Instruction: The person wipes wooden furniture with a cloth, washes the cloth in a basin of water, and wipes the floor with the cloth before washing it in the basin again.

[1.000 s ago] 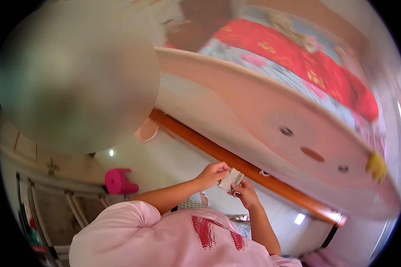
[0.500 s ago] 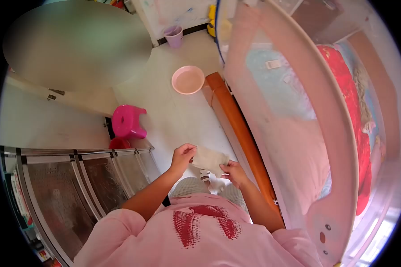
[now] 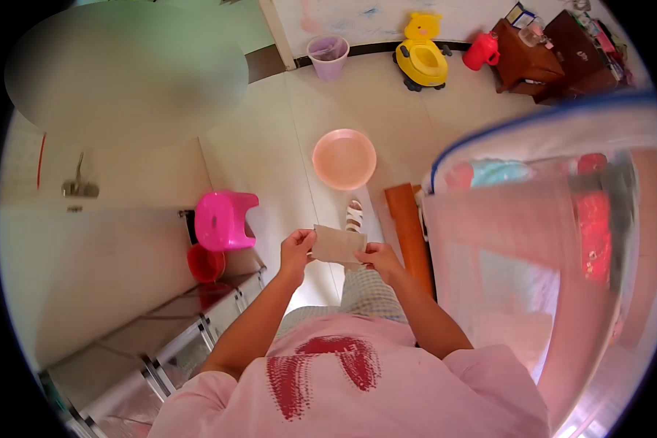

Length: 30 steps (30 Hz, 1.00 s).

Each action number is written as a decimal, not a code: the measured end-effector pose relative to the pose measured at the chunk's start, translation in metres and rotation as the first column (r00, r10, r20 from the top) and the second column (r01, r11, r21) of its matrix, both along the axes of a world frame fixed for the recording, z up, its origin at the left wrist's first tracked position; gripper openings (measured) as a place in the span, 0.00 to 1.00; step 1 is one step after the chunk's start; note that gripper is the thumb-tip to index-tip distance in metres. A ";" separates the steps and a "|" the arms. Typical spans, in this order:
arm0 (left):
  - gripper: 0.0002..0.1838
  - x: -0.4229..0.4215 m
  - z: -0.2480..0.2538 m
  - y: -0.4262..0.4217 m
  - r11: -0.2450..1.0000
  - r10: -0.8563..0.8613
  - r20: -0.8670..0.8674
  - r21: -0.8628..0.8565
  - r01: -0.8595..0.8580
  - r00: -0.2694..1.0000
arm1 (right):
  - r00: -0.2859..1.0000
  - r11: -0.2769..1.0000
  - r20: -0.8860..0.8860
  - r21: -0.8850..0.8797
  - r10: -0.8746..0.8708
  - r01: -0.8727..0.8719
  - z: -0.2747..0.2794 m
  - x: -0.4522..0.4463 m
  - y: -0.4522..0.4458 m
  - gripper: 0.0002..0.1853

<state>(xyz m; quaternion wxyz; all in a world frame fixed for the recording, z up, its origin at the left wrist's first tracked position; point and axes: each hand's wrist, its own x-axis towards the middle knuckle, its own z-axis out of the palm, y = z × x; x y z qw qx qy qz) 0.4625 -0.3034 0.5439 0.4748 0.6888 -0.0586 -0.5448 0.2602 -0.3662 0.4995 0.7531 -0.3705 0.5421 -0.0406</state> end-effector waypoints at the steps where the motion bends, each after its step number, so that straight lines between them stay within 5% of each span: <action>1: 0.08 0.013 -0.010 -0.018 0.996 -0.044 -0.002 0.081 0.044 0.999 | 1.000 0.999 -0.002 0.029 -0.019 0.019 -0.005 0.011 -0.019 0.09; 4: 0.08 0.044 -0.025 -0.094 0.995 -0.091 -0.001 0.041 0.091 0.996 | 0.999 0.996 -0.047 0.091 0.025 -0.020 -0.002 0.032 -0.089 0.10; 8: 0.09 0.075 -0.013 -0.173 0.998 -0.061 -0.132 0.008 0.062 0.989 | 0.992 0.989 0.026 0.082 -0.123 0.120 0.011 0.066 -0.151 0.11; 10: 0.07 0.091 -0.019 -0.203 0.991 -0.131 -0.111 -0.036 0.128 0.985 | 0.965 0.959 0.046 0.132 -0.259 0.252 0.015 0.079 -0.178 0.13; 12: 0.09 0.110 -0.030 -0.237 0.927 -0.368 0.028 -0.060 0.369 0.929 | 0.951 0.936 0.031 0.186 -0.308 0.297 0.013 0.090 -0.205 0.16; 14: 0.09 0.125 -0.038 -0.269 0.871 -0.489 0.139 0.024 0.491 0.861 | 0.944 0.942 -0.068 0.073 -0.322 0.326 0.003 0.101 -0.223 0.15; 20: 0.05 0.169 -0.056 -0.389 0.757 -0.639 -0.106 0.088 0.647 0.762 | 0.746 0.776 -0.232 -0.075 -0.625 0.627 -0.053 0.149 -0.253 0.11; 24: 0.04 0.186 -0.086 -0.441 0.508 -0.858 -0.087 0.017 0.861 0.507 | 0.584 0.664 -0.359 -0.160 -0.728 0.730 -0.065 0.181 -0.271 0.09; 28: 0.04 0.179 -0.112 -0.456 0.224 -0.975 -0.010 -0.077 0.972 0.224 | 0.467 0.491 -0.265 -0.029 -0.843 0.871 -0.082 0.192 -0.267 0.09; 30: 0.04 0.172 -0.128 -0.464 0.154 -0.988 -0.004 -0.064 0.986 0.154 | 0.363 0.399 -0.262 -0.099 -0.894 0.912 -0.104 0.198 -0.258 0.08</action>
